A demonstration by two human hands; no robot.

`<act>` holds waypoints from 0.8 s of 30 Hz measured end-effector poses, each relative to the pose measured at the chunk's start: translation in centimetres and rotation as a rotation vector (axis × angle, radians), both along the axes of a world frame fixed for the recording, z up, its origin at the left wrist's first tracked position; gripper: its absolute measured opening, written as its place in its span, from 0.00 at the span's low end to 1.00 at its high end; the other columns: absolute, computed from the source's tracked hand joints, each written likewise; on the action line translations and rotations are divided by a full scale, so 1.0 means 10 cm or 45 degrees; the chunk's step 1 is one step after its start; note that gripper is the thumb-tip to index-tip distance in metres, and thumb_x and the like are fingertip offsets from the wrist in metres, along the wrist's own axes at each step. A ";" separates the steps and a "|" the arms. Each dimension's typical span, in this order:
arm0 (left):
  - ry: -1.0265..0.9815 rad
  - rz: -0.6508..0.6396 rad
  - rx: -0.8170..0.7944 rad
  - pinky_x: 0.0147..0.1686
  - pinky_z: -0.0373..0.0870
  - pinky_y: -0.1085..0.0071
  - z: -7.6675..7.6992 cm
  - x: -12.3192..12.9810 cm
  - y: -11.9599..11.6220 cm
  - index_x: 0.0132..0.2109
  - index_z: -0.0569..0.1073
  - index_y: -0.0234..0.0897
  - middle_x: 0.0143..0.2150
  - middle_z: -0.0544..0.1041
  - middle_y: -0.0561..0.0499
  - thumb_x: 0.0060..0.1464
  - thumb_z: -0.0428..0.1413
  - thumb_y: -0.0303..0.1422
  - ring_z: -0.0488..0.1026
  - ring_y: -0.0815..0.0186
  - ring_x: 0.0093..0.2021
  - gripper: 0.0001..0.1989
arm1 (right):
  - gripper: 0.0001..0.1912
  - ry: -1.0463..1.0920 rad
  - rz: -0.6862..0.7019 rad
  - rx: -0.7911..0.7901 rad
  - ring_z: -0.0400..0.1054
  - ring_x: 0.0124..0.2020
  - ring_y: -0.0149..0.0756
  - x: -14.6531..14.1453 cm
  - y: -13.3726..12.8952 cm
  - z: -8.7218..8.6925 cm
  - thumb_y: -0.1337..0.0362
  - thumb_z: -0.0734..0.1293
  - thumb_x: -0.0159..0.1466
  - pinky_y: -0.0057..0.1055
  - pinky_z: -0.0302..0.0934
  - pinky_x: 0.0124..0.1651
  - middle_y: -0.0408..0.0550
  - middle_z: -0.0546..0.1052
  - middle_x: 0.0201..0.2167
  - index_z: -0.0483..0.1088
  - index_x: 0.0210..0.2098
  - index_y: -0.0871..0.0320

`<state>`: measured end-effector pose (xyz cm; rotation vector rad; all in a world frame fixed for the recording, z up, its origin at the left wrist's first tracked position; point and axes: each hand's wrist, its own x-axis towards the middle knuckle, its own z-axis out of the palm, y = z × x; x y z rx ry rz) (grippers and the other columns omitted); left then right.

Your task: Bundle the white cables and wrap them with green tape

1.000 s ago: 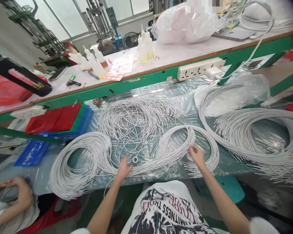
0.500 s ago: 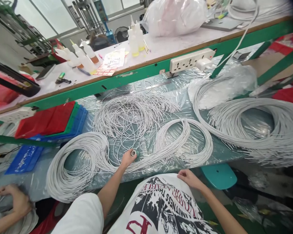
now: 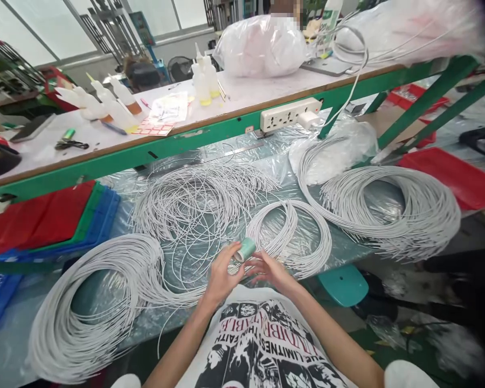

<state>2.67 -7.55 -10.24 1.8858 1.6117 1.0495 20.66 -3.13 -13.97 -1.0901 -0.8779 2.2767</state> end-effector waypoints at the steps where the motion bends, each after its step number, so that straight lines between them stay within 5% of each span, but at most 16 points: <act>1: 0.023 -0.062 0.019 0.59 0.65 0.57 0.11 0.07 -0.01 0.60 0.64 0.42 0.60 0.69 0.45 0.55 0.52 0.25 0.64 0.60 0.61 0.25 | 0.29 0.143 -0.070 -0.071 0.73 0.38 0.42 -0.05 0.01 0.15 0.42 0.57 0.65 0.37 0.69 0.37 0.57 0.76 0.44 0.67 0.50 0.60; 7: -0.239 -0.085 -0.165 0.61 0.61 0.55 0.58 0.20 -0.06 0.63 0.59 0.44 0.62 0.66 0.44 0.54 0.58 0.32 0.62 0.57 0.62 0.31 | 0.25 0.399 -0.334 0.105 0.71 0.47 0.44 0.03 -0.03 0.71 0.51 0.64 0.64 0.37 0.71 0.39 0.53 0.71 0.54 0.62 0.58 0.53; 12: -0.205 -0.115 -0.161 0.60 0.62 0.57 0.70 0.23 0.04 0.59 0.66 0.44 0.60 0.68 0.45 0.54 0.58 0.32 0.65 0.57 0.60 0.26 | 0.30 0.365 -0.327 0.132 0.66 0.54 0.43 0.06 -0.14 0.91 0.55 0.65 0.65 0.43 0.67 0.52 0.48 0.65 0.60 0.54 0.65 0.45; 16: -0.468 0.057 -0.333 0.56 0.67 0.59 0.64 0.21 0.13 0.57 0.69 0.41 0.57 0.72 0.44 0.54 0.59 0.36 0.69 0.58 0.56 0.23 | 0.30 0.312 -0.243 0.179 0.60 0.61 0.46 0.07 -0.21 0.92 0.53 0.62 0.67 0.47 0.63 0.56 0.45 0.59 0.65 0.50 0.67 0.41; 21: -1.114 0.136 -0.702 0.43 0.75 0.63 0.60 0.14 0.14 0.54 0.72 0.32 0.52 0.76 0.39 0.51 0.60 0.42 0.74 0.54 0.49 0.26 | 0.31 0.029 -0.137 0.550 0.43 0.69 0.42 0.10 -0.19 0.79 0.54 0.65 0.66 0.43 0.49 0.67 0.43 0.50 0.69 0.53 0.66 0.43; 24: -1.366 0.051 -0.840 0.35 0.76 0.63 0.64 0.18 0.10 0.49 0.76 0.28 0.46 0.78 0.37 0.53 0.57 0.43 0.77 0.55 0.41 0.23 | 0.31 0.120 -0.052 0.560 0.55 0.63 0.41 0.08 -0.16 0.78 0.53 0.66 0.65 0.39 0.55 0.62 0.48 0.60 0.63 0.56 0.65 0.47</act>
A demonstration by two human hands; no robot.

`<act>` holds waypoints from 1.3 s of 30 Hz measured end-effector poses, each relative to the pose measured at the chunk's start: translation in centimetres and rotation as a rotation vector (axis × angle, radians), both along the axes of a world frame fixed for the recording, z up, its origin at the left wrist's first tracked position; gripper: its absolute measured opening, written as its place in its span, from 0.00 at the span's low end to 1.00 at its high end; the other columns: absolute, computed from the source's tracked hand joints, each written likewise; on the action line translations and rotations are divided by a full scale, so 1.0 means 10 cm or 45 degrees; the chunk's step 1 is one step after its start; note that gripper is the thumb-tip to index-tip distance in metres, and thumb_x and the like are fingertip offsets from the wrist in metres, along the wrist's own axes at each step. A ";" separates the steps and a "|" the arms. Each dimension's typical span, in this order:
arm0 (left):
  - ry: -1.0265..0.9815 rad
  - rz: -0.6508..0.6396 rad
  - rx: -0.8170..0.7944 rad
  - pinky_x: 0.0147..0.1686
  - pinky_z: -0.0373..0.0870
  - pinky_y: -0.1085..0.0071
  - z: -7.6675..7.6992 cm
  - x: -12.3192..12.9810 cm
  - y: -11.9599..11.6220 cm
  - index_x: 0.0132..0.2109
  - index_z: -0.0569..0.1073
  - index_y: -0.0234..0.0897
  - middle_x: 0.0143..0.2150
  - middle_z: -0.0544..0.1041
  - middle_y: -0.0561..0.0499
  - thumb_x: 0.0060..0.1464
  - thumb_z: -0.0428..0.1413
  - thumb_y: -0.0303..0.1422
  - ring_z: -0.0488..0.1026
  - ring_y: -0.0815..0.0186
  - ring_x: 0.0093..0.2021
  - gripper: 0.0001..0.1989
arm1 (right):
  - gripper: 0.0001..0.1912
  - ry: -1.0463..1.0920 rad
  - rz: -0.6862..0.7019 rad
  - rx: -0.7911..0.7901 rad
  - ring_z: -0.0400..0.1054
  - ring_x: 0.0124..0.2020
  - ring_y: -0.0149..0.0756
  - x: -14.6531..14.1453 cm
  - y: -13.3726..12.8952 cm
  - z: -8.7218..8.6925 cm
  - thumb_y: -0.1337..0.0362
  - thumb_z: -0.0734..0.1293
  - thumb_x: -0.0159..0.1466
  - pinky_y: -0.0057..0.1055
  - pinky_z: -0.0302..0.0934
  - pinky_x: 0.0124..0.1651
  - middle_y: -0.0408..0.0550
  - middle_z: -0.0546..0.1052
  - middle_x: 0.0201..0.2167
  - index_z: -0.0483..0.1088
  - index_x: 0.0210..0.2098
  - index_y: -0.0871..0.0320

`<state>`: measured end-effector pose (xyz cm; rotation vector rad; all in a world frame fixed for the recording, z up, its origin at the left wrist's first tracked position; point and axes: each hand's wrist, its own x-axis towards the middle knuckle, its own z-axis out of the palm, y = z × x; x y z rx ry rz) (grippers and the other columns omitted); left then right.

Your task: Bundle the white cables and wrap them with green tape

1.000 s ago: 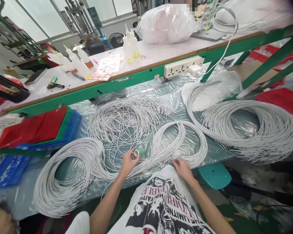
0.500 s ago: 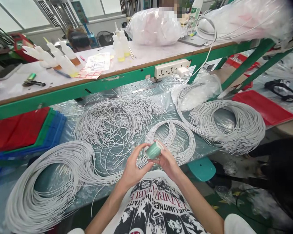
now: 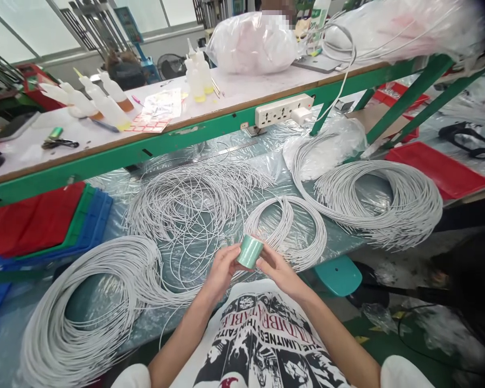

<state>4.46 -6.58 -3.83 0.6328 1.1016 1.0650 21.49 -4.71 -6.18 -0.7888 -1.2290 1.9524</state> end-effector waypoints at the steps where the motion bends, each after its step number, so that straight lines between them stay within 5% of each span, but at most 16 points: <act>1: -0.077 -0.018 -0.037 0.33 0.76 0.63 0.02 0.02 -0.02 0.47 0.76 0.28 0.44 0.79 0.37 0.54 0.55 0.44 0.77 0.56 0.38 0.23 | 0.31 0.035 0.034 -0.015 0.62 0.56 0.40 -0.01 0.01 0.01 0.52 0.66 0.64 0.37 0.59 0.58 0.50 0.66 0.58 0.57 0.65 0.48; 4: -0.233 -0.064 -0.110 0.30 0.76 0.64 0.06 0.10 -0.06 0.44 0.77 0.29 0.40 0.80 0.39 0.57 0.52 0.45 0.77 0.61 0.30 0.22 | 0.30 0.130 0.084 -0.071 0.67 0.33 0.33 -0.03 0.01 0.06 0.52 0.68 0.63 0.32 0.65 0.41 0.48 0.74 0.40 0.61 0.62 0.52; 7: -0.237 -0.079 -0.079 0.32 0.76 0.63 0.06 0.13 -0.09 0.43 0.77 0.30 0.37 0.80 0.41 0.57 0.52 0.45 0.77 0.61 0.29 0.21 | 0.29 0.211 0.077 -0.111 0.63 0.28 0.29 -0.01 0.01 0.09 0.52 0.70 0.61 0.30 0.63 0.36 0.48 0.74 0.43 0.64 0.59 0.52; 12: 0.063 -0.120 0.049 0.38 0.75 0.62 0.06 0.10 -0.14 0.46 0.77 0.31 0.38 0.80 0.43 0.57 0.51 0.50 0.77 0.58 0.35 0.26 | 0.34 0.240 0.081 -0.137 0.67 0.40 0.37 0.04 -0.01 0.10 0.51 0.73 0.56 0.30 0.65 0.36 0.53 0.69 0.55 0.64 0.59 0.51; 17: 0.549 -0.188 0.308 0.51 0.69 0.64 0.19 0.04 -0.14 0.51 0.77 0.35 0.47 0.79 0.47 0.61 0.48 0.47 0.74 0.59 0.46 0.24 | 0.34 0.248 0.050 -0.087 0.63 0.57 0.46 0.06 -0.01 0.08 0.52 0.74 0.54 0.39 0.62 0.53 0.53 0.68 0.58 0.66 0.58 0.52; 23: 0.816 -0.135 0.433 0.58 0.64 0.61 0.31 0.04 -0.13 0.53 0.76 0.40 0.53 0.77 0.49 0.63 0.48 0.41 0.71 0.58 0.55 0.18 | 0.35 0.173 -0.004 -0.060 0.64 0.56 0.45 0.08 0.00 0.06 0.54 0.75 0.54 0.41 0.60 0.57 0.52 0.68 0.57 0.65 0.59 0.52; 30: 0.785 -0.132 0.333 0.49 0.73 0.66 0.31 0.04 -0.10 0.50 0.77 0.42 0.52 0.77 0.49 0.55 0.59 0.41 0.74 0.58 0.52 0.17 | 0.32 0.063 -0.071 0.061 0.65 0.56 0.45 0.11 0.02 0.02 0.58 0.76 0.53 0.41 0.60 0.58 0.51 0.71 0.54 0.68 0.56 0.53; 39: 0.812 -0.176 0.432 0.54 0.69 0.65 0.33 0.03 -0.06 0.51 0.77 0.40 0.52 0.77 0.49 0.61 0.51 0.39 0.73 0.59 0.53 0.16 | 0.32 0.119 -0.091 0.071 0.67 0.53 0.43 0.13 0.04 0.00 0.60 0.77 0.52 0.39 0.60 0.56 0.50 0.72 0.54 0.68 0.56 0.51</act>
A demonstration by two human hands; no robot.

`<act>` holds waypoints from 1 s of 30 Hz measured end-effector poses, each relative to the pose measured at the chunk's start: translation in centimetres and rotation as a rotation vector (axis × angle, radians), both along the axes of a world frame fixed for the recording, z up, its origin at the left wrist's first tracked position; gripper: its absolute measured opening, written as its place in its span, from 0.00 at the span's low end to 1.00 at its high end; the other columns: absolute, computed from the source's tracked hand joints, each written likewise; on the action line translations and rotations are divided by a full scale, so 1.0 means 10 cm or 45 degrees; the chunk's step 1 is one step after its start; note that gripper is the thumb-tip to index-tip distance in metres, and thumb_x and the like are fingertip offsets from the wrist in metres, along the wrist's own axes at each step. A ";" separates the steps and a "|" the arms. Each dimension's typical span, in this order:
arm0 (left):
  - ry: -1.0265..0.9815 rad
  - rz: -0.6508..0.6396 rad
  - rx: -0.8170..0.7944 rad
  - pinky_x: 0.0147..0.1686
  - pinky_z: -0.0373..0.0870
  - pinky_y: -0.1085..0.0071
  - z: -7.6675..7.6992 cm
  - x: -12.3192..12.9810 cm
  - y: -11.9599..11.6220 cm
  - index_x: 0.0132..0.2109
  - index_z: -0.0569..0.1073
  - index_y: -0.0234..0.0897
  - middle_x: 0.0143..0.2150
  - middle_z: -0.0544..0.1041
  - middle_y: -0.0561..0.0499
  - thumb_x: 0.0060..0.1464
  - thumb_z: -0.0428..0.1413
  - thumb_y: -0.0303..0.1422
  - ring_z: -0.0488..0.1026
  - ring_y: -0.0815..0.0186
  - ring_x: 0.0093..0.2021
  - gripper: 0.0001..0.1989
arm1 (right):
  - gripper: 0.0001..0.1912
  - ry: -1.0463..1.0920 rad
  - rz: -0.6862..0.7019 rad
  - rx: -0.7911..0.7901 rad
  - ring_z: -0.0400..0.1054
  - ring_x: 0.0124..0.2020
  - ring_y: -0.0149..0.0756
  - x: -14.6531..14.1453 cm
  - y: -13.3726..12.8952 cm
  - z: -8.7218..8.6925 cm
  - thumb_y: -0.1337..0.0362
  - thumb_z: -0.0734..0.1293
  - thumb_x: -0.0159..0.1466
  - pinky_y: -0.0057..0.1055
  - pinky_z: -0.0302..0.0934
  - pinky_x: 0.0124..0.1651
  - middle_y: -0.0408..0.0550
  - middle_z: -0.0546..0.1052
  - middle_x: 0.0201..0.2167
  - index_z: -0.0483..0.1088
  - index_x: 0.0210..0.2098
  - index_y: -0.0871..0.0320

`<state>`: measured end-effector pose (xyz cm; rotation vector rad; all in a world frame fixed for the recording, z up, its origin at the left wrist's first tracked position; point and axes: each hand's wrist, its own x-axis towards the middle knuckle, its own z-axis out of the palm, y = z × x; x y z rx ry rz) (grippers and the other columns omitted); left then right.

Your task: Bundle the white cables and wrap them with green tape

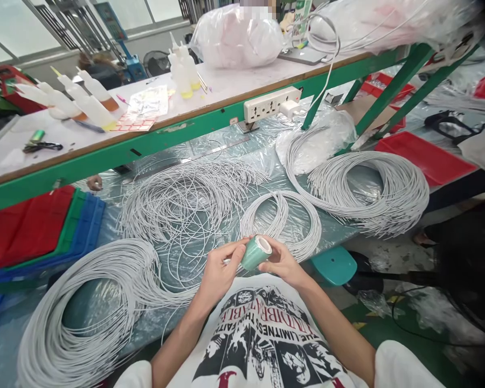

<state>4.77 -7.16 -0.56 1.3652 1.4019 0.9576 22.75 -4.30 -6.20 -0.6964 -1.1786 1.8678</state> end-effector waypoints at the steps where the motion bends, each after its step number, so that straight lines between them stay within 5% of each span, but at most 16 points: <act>1: -0.007 -0.004 -0.006 0.53 0.69 0.65 0.00 0.00 0.00 0.52 0.77 0.40 0.53 0.77 0.48 0.61 0.51 0.40 0.73 0.59 0.53 0.17 | 0.32 -0.004 -0.017 -0.005 0.67 0.53 0.43 0.00 0.00 0.00 0.61 0.77 0.52 0.39 0.61 0.56 0.50 0.72 0.54 0.68 0.55 0.51; 10: -0.052 -0.101 -0.060 0.50 0.73 0.65 0.02 -0.01 0.01 0.53 0.76 0.42 0.56 0.75 0.48 0.57 0.56 0.40 0.70 0.58 0.56 0.17 | 0.32 -0.059 -0.064 0.006 0.65 0.57 0.46 0.03 -0.01 0.01 0.61 0.77 0.51 0.41 0.60 0.58 0.51 0.72 0.54 0.69 0.54 0.53; 19: 0.360 0.012 0.619 0.45 0.73 0.69 0.01 -0.04 -0.02 0.45 0.78 0.40 0.42 0.80 0.50 0.57 0.57 0.27 0.76 0.67 0.42 0.10 | 0.30 -0.098 -0.154 0.050 0.68 0.54 0.45 0.05 0.02 0.01 0.62 0.77 0.51 0.37 0.65 0.54 0.51 0.74 0.51 0.70 0.53 0.54; 30: 0.696 -0.213 0.728 0.42 0.72 0.72 0.01 -0.13 0.04 0.44 0.75 0.38 0.40 0.79 0.51 0.59 0.55 0.26 0.76 0.68 0.39 0.08 | 0.32 -0.536 -0.206 0.269 0.68 0.54 0.45 0.14 0.02 0.21 0.61 0.77 0.51 0.41 0.61 0.60 0.50 0.74 0.52 0.70 0.54 0.54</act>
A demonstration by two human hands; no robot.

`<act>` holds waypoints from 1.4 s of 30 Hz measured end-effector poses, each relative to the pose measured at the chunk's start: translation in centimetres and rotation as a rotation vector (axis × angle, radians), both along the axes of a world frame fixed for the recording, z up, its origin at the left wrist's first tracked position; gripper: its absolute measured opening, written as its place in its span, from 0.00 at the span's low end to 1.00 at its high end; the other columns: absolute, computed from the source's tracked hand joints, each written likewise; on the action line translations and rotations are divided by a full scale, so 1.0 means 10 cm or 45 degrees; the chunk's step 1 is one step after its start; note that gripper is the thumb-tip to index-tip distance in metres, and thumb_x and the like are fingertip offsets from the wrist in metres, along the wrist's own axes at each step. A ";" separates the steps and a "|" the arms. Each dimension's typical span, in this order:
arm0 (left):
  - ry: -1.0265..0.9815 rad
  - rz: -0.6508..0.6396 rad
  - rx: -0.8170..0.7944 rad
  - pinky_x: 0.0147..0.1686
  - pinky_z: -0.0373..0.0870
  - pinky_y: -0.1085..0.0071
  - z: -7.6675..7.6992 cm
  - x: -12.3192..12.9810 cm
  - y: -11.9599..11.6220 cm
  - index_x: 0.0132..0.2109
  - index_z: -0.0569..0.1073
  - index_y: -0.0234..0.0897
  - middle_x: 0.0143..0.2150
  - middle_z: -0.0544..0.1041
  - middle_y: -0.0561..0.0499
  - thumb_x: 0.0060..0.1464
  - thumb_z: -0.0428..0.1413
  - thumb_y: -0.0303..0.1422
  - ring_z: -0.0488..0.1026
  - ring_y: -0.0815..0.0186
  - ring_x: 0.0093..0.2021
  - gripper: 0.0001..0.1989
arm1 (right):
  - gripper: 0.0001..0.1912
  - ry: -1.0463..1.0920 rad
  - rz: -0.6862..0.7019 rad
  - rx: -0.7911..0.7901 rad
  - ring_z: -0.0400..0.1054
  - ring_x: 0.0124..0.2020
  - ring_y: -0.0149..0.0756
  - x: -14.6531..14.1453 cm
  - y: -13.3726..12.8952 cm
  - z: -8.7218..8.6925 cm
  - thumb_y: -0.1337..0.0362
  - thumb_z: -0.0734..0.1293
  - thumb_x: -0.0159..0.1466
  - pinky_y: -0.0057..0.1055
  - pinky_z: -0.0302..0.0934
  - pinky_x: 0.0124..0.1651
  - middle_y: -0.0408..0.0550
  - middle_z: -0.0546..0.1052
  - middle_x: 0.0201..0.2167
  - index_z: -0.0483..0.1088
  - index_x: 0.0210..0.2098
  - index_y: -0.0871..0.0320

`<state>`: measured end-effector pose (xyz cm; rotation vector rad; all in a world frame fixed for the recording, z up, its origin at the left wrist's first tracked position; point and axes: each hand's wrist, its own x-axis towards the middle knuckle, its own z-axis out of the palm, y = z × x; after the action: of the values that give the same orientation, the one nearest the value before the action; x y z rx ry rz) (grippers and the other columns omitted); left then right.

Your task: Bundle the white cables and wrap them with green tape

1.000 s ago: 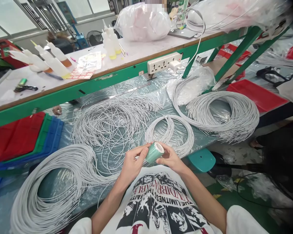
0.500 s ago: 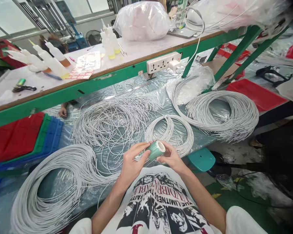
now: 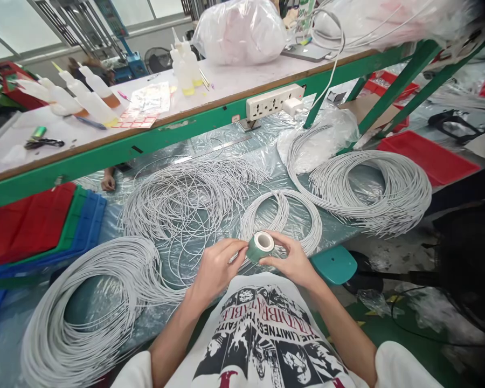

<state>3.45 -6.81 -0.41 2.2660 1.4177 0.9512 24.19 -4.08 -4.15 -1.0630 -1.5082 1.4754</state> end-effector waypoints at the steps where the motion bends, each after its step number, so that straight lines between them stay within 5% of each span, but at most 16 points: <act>1: 0.021 -0.002 -0.011 0.41 0.72 0.72 0.01 0.00 0.01 0.44 0.74 0.38 0.39 0.79 0.52 0.59 0.54 0.26 0.76 0.68 0.39 0.07 | 0.32 -0.015 -0.006 0.009 0.68 0.54 0.45 0.00 0.00 0.02 0.60 0.77 0.51 0.41 0.61 0.60 0.50 0.74 0.52 0.70 0.54 0.54; 20: 0.061 -0.027 0.130 0.32 0.64 0.71 0.08 0.09 0.05 0.33 0.67 0.36 0.28 0.71 0.53 0.54 0.54 0.21 0.67 0.68 0.31 0.06 | 0.33 0.056 -0.077 0.000 0.69 0.53 0.47 0.01 -0.01 0.04 0.61 0.79 0.48 0.43 0.62 0.59 0.52 0.75 0.50 0.71 0.52 0.56; 26: -0.325 0.039 0.012 0.34 0.69 0.72 0.17 0.12 0.05 0.40 0.72 0.38 0.36 0.76 0.52 0.55 0.56 0.24 0.70 0.70 0.33 0.06 | 0.32 0.261 -0.146 -0.078 0.70 0.50 0.47 0.01 0.04 -0.01 0.57 0.79 0.46 0.41 0.65 0.55 0.54 0.77 0.47 0.71 0.48 0.58; 29: -0.360 0.024 -0.072 0.43 0.72 0.66 0.19 0.15 0.05 0.47 0.73 0.39 0.45 0.76 0.48 0.55 0.59 0.28 0.73 0.66 0.42 0.12 | 0.33 0.324 -0.187 -0.092 0.70 0.51 0.47 0.00 0.02 0.00 0.56 0.79 0.45 0.40 0.65 0.54 0.54 0.76 0.49 0.70 0.49 0.57; 33: -0.344 -0.013 0.068 0.49 0.71 0.61 0.13 0.25 0.03 0.53 0.72 0.41 0.49 0.76 0.46 0.56 0.59 0.26 0.72 0.63 0.49 0.17 | 0.34 0.337 -0.208 -0.038 0.68 0.54 0.47 -0.04 -0.01 0.05 0.55 0.79 0.47 0.41 0.63 0.58 0.54 0.75 0.51 0.69 0.50 0.56; 38: -0.428 0.028 0.225 0.49 0.72 0.60 0.09 0.34 -0.01 0.52 0.73 0.42 0.49 0.77 0.47 0.53 0.59 0.21 0.73 0.62 0.49 0.20 | 0.35 0.273 -0.253 0.026 0.67 0.56 0.49 -0.05 -0.05 0.08 0.54 0.78 0.48 0.43 0.63 0.58 0.56 0.73 0.52 0.68 0.53 0.56; 42: -0.537 0.080 0.093 0.50 0.71 0.61 0.15 0.34 -0.02 0.47 0.76 0.41 0.47 0.77 0.49 0.53 0.59 0.22 0.74 0.63 0.48 0.15 | 0.32 0.288 -0.228 0.097 0.67 0.55 0.47 -0.03 -0.05 0.08 0.58 0.78 0.50 0.41 0.63 0.58 0.53 0.73 0.53 0.69 0.53 0.54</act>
<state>6.89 -6.96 1.04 1.9211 1.2865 1.4204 23.88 -4.55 -3.31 -0.9266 -1.2669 1.3532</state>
